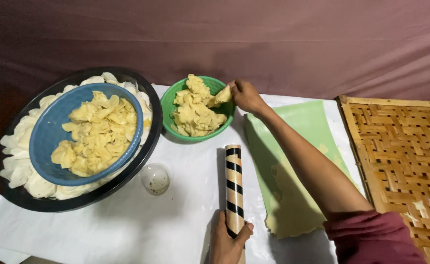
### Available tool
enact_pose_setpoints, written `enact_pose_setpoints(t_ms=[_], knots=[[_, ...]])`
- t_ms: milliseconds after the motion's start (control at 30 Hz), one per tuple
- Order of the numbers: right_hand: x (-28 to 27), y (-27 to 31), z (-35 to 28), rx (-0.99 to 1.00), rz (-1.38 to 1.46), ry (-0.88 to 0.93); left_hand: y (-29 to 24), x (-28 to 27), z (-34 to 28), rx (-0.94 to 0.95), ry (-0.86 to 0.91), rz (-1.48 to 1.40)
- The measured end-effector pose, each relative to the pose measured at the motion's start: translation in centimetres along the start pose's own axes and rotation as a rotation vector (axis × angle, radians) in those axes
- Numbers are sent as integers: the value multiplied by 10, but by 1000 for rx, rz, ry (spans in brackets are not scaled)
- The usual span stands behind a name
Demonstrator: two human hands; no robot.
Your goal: Flatten small pieces of dough using a rolling pin on a mat.
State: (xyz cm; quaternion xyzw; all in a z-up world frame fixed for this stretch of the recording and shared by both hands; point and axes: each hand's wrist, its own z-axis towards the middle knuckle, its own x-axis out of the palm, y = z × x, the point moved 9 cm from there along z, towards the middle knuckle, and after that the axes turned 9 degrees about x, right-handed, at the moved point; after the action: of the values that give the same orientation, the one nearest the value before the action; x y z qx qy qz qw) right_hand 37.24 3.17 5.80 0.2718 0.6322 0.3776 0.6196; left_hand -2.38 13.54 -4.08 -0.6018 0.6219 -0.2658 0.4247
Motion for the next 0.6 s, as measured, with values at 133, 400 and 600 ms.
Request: enact_pose_setpoints(t_ms=[133,400,600], knots=[[-13,-42,-38,205,573,222,8,3,10,128,-4,-38],[-137,-106,-180,430,410,-95,9,6,9,135,-3,-128],[-190,-143,-247,164,-408,-382,0,1,4,115,4,50]])
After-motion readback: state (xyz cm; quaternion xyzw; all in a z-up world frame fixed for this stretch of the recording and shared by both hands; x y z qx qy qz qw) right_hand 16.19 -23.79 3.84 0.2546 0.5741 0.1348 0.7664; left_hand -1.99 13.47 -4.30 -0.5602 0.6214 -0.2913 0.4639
